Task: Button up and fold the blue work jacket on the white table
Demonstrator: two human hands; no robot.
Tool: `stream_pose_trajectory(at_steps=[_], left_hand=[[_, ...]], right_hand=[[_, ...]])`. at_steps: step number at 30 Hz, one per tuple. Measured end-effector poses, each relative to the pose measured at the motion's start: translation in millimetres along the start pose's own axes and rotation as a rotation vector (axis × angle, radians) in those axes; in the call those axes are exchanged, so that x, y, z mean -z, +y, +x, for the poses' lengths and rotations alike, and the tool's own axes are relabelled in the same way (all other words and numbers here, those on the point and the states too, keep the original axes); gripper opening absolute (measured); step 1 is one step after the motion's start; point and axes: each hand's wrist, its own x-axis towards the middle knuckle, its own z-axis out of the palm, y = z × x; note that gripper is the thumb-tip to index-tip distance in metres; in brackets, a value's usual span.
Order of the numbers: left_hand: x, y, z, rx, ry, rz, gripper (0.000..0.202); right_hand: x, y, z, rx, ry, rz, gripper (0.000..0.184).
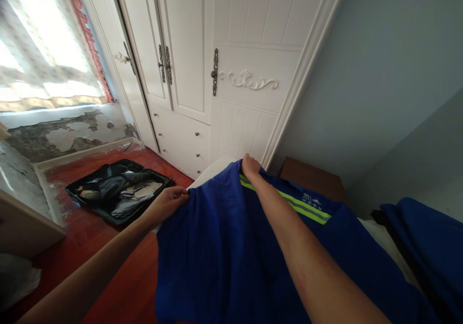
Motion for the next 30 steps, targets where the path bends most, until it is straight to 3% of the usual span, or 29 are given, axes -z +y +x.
stream_pose_trajectory(at_steps=[4,8,11,13,15,18,20,22,26,30], left_hand=[[-5.3,-3,3,0.024,0.081,-0.031,0.030],[-6.8,-1,1,0.030,0.155,0.094,0.030],[-8.0,4,-4,-0.092,0.327,0.240,0.036],[-9.4,8,-7,-0.284,0.410,0.368,0.044],[-11.1,12,-6,-0.516,0.340,0.523,0.049],[-14.0,13,0,-0.707,0.058,0.763,0.054],[-15.1,11,4,-0.683,-0.096,0.859,0.056],[-14.7,8,6,-0.609,-0.164,0.889,0.058],[-11.7,4,3,-0.497,-0.214,0.897,0.066],[-11.1,5,-2,-0.451,-0.234,0.939,0.073]], right_hand=[[-7,3,-2,0.010,0.045,0.024,0.046],[0,10,1,0.056,0.042,0.046,0.045],[13,5,0,0.105,0.086,0.048,0.043],[20,-4,-7,0.198,0.137,0.041,0.046],[24,-14,-18,0.364,0.148,0.023,0.049],[19,-21,-32,0.614,0.043,-0.037,0.049],[11,-15,-35,0.681,-0.058,-0.084,0.050],[4,-4,-32,0.683,-0.134,-0.120,0.052],[-6,15,-19,0.643,-0.197,-0.161,0.057],[-9,15,-7,0.602,-0.232,-0.191,0.061]])
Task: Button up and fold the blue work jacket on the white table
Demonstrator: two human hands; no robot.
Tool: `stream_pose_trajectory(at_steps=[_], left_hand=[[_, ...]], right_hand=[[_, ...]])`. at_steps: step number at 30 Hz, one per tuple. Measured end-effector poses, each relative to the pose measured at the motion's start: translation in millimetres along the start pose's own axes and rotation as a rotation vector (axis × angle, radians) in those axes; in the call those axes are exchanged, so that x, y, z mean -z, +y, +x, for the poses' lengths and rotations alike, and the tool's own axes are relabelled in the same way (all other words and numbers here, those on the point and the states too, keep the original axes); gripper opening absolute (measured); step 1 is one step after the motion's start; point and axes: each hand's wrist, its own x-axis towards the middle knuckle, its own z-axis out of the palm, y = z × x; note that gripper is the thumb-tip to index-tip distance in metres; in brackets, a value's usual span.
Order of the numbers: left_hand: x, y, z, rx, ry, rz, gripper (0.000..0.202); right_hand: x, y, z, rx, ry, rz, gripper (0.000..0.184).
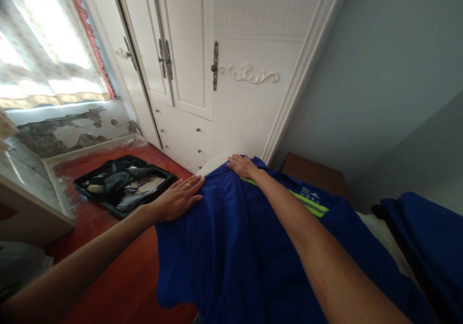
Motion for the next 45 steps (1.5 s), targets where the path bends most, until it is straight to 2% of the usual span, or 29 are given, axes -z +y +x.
stream_pose_trajectory(at_steps=[9,12,15,19,22,25,27,32,36,40,45], left_hand=[[-7.5,-3,-9,0.046,0.030,-0.051,0.089],[-8.7,-4,-8,0.057,0.043,-0.041,0.088],[-8.0,-3,-8,0.073,0.051,-0.054,0.087],[-6.3,-2,-7,0.072,0.078,-0.099,0.085],[-6.1,-3,-7,0.065,0.092,-0.118,0.083],[-6.6,-3,-6,0.062,0.082,-0.121,0.081],[-6.6,-4,-6,0.064,0.073,-0.121,0.082],[-5.9,-3,-4,0.077,0.054,-0.102,0.082],[-5.2,-1,-4,0.068,0.059,-0.105,0.084],[-6.7,0,-4,0.085,0.090,-0.152,0.079],[-12.4,-6,-4,0.129,0.201,-0.240,0.078]], right_hand=[[2,2,7,-0.129,-0.018,-0.018,0.073],[4,-6,2,-0.147,0.030,-0.034,0.070],[6,-14,-7,-0.175,0.138,-0.059,0.068],[8,-15,-21,-0.367,0.258,-0.042,0.078],[5,-9,-30,-0.472,0.202,0.018,0.083],[2,-6,-40,-0.426,0.118,0.063,0.078],[1,-7,-47,-0.383,0.108,0.079,0.074],[11,-15,-69,-0.249,0.179,0.112,0.069],[21,-30,-98,-0.104,0.232,0.144,0.068],[21,-50,-146,0.022,0.235,0.160,0.073],[6,-66,-233,0.233,0.252,0.183,0.077]])
